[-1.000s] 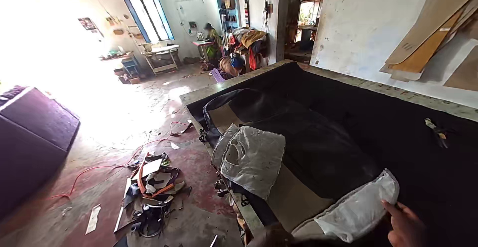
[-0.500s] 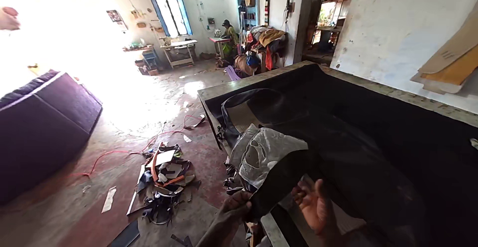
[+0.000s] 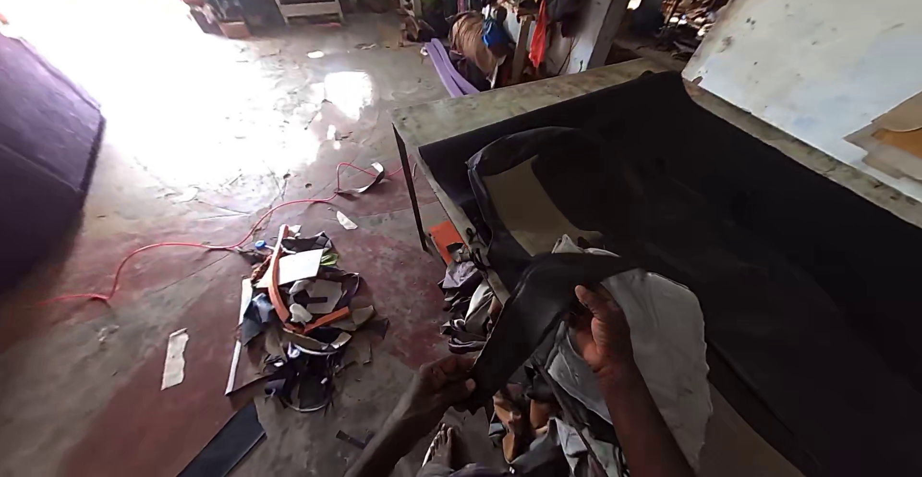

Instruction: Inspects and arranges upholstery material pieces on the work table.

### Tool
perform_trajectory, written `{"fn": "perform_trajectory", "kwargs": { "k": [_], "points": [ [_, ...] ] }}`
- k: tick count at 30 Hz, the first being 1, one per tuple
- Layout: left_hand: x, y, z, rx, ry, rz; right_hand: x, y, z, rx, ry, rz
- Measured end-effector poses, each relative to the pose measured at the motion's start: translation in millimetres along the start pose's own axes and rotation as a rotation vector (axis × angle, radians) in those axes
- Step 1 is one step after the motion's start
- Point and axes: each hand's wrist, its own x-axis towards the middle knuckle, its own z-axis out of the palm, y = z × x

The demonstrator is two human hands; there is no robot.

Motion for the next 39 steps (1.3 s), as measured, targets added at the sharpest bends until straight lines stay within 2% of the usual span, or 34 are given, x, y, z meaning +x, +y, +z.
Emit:
{"fn": "perform_trajectory", "kwargs": {
  "k": [5, 10, 15, 18, 21, 25, 27, 30, 32, 35, 39],
  "points": [
    [48.3, 23.5, -57.0, 0.092, -0.049, -0.08, 45.3, 1.2, 51.5, -0.093, 0.008, -0.145],
    [128.1, 31.9, -95.4, 0.25, -0.146, -0.063, 113.9, 2.4, 90.2, -0.073, 0.122, -0.222],
    [248.1, 60.0, -143.1, 0.512, -0.155, 0.029, 205.6, -5.7, 135.8, -0.055, 0.175, -0.335],
    [327.5, 94.5, -164.9, 0.506, -0.112, 0.025, 268.4, -15.0, 162.3, -0.037, 0.228, -0.369],
    [405.5, 133.0, -183.4, 0.63, -0.098, 0.013, 338.4, -29.0, 188.2, -0.039, 0.304, -0.403],
    [491.7, 157.8, -205.5, 0.805, -0.066, 0.03, 431.3, -32.0, 206.1, -0.049, 0.353, -0.396],
    [530.7, 162.5, -219.0, 0.882, -0.113, 0.062, 463.5, -15.6, 205.6, -0.126, 0.348, -0.292],
    [568.5, 167.6, -231.4, 0.905, -0.275, -0.041, 465.2, 33.5, 207.3, -0.222, 0.321, -0.04],
    [583.8, 166.3, -239.4, 0.882, -0.358, -0.107, 446.3, 62.7, 217.2, -0.271, 0.305, 0.026],
    [605.0, 170.4, -248.7, 0.874, -0.485, -0.139, 416.4, 72.7, 236.8, -0.403, 0.334, 0.053],
    [621.2, 185.4, -246.1, 0.834, -0.641, -0.117, 410.6, 75.3, 243.1, -0.391, 0.396, 0.187]
  ]
}}
